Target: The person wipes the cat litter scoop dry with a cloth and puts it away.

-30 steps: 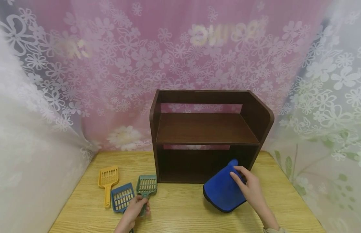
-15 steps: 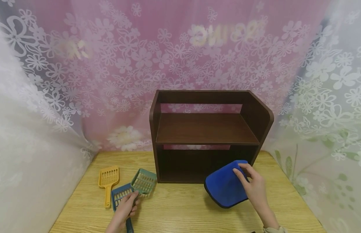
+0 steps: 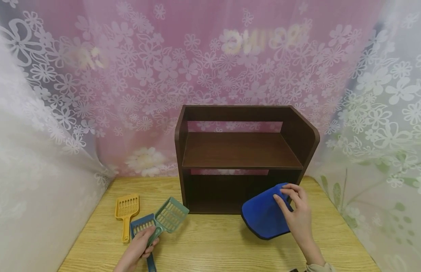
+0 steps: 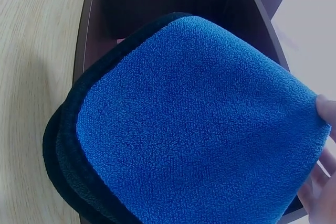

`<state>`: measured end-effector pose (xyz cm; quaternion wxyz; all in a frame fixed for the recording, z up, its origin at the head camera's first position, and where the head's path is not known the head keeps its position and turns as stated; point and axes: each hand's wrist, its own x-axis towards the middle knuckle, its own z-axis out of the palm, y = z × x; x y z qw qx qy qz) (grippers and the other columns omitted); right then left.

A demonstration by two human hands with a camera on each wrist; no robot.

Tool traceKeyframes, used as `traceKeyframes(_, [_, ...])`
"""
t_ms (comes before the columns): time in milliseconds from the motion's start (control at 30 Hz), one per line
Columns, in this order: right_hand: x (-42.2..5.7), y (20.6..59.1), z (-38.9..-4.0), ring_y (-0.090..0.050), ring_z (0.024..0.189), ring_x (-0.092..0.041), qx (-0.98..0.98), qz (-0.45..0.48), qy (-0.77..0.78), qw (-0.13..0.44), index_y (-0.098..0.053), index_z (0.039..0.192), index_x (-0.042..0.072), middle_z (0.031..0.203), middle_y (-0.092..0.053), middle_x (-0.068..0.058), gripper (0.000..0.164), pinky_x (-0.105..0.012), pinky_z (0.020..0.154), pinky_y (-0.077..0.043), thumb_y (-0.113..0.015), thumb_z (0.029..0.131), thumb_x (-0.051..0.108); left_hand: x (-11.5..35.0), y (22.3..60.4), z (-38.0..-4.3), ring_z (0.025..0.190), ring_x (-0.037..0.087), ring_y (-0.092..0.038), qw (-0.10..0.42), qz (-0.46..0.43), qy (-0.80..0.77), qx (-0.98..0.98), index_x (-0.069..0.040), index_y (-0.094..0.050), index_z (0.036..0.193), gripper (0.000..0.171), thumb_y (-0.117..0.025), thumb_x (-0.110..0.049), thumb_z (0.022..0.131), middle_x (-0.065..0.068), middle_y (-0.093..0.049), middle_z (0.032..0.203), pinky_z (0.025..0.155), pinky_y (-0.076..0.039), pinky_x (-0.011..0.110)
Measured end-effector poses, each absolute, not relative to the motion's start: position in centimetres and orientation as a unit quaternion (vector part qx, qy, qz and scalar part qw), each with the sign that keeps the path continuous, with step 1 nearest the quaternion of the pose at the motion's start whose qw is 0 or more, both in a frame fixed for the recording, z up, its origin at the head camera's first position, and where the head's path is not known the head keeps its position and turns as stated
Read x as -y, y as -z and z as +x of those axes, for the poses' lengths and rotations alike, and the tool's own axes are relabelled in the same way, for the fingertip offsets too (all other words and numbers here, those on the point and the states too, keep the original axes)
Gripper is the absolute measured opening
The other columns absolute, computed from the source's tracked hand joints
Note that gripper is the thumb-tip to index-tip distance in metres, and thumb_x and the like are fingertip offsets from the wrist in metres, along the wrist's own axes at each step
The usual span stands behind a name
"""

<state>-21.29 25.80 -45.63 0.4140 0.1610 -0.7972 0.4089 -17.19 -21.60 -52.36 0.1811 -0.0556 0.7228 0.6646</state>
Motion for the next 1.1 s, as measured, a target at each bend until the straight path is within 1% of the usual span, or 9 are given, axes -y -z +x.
traceKeyframes(133, [-26.1,45.8,-21.6,-0.045,0.136,-0.023,0.794,0.168,-0.412,0.414,-0.069,0.102,-0.002,0.132,-0.059,-0.021,0.026,-0.016,0.108,-0.033,-0.078,0.08,-0.013,21.6,52.0,-16.9,0.054,0.006,-0.031,0.207,-0.022,-0.662,-0.72,0.001,-0.048,0.121,0.04,-0.034,-0.035,0.112,-0.002,-0.05,0.075,0.05,-0.03,0.018])
traceKeyframes(267, [-26.3,46.2,-21.8,-0.041,0.143,-0.029,0.791,0.161,-0.42,0.415,-0.069,0.106,-0.002,0.125,-0.067,-0.018,0.025,-0.022,0.116,-0.029,-0.076,0.084,-0.01,21.3,52.0,-16.9,0.053,0.005,-0.031,0.238,0.007,-0.66,-0.712,0.004,-0.047,0.124,0.044,-0.035,-0.036,0.112,-0.003,-0.049,0.074,0.05,-0.029,0.019])
traceKeyframes(433, [-26.2,46.5,-21.7,-0.054,0.129,-0.014,0.775,0.133,-0.45,0.423,-0.069,0.11,-0.002,0.116,-0.068,-0.011,0.026,-0.014,0.106,-0.037,-0.074,0.086,-0.01,20.1,52.2,-17.0,0.054,0.006,-0.031,0.254,0.023,-0.657,-0.709,0.007,-0.044,0.134,0.051,-0.038,-0.038,0.111,-0.003,-0.05,0.075,0.05,-0.029,0.02])
traceKeyframes(567, [-26.1,46.7,-21.7,-0.057,0.111,0.001,0.766,0.124,-0.462,0.43,-0.067,0.116,-0.003,0.115,-0.066,0.0,0.03,-0.01,0.096,-0.04,-0.071,0.087,-0.011,18.9,52.2,-17.2,0.053,0.005,-0.032,0.257,0.044,-0.656,-0.709,-0.001,-0.054,0.117,0.04,-0.038,-0.036,0.111,-0.002,-0.05,0.076,0.051,-0.029,0.021])
traceKeyframes(700, [-24.9,45.3,-20.7,-0.052,0.114,0.007,0.76,0.137,-0.456,0.443,-0.061,0.121,-0.011,0.121,-0.059,0.019,0.039,-0.008,0.097,-0.037,-0.069,0.083,-0.018,17.8,52.3,-17.5,0.053,0.006,-0.034,0.256,0.049,-0.655,-0.71,-0.005,-0.056,0.111,0.037,-0.037,-0.035,0.112,-0.002,-0.051,0.076,0.052,-0.03,0.021])
traceKeyframes(800, [-24.6,45.0,-20.6,-0.05,0.115,0.01,0.762,0.152,-0.443,0.447,-0.057,0.122,-0.014,0.124,-0.053,0.022,0.046,-0.007,0.098,-0.036,-0.068,0.078,-0.025,17.1,52.5,-17.7,0.054,0.006,-0.034,0.258,0.046,-0.652,-0.711,-0.005,-0.057,0.111,0.037,-0.036,-0.036,0.112,-0.002,-0.051,0.076,0.052,-0.031,0.021])
traceKeyframes(867, [-25.1,45.8,-21.3,-0.052,0.113,0.011,0.763,0.162,-0.442,0.443,-0.056,0.123,-0.014,0.122,-0.058,0.015,0.049,-0.007,0.097,-0.038,-0.068,0.078,-0.027,16.7,52.5,-17.9,0.053,0.007,-0.033,0.261,0.048,-0.653,-0.709,-0.003,-0.056,0.113,0.038,-0.036,-0.036,0.112,-0.002,-0.051,0.076,0.052,-0.031,0.021])
traceKeyframes(1000, [-25.7,46.7,-21.9,-0.056,0.107,0.014,0.777,0.171,-0.43,0.427,-0.054,0.127,-0.01,0.108,-0.069,-0.007,0.054,-0.005,0.094,-0.04,-0.071,0.077,-0.025,16.0,52.6,-18.1,0.053,0.007,-0.032,0.261,0.05,-0.655,-0.707,0.005,-0.047,0.132,0.048,-0.039,-0.038,0.111,-0.001,-0.053,0.077,0.052,-0.03,0.023])
traceKeyframes(1100, [-25.7,46.6,-21.9,-0.057,0.103,0.017,0.794,0.176,-0.403,0.42,-0.058,0.127,-0.005,0.1,-0.072,-0.016,0.053,-0.004,0.091,-0.041,-0.074,0.078,-0.02,15.5,52.7,-18.4,0.052,0.007,-0.032,0.258,0.059,-0.652,-0.71,0.005,-0.047,0.132,0.048,-0.039,-0.038,0.111,-0.001,-0.052,0.077,0.052,-0.03,0.023])
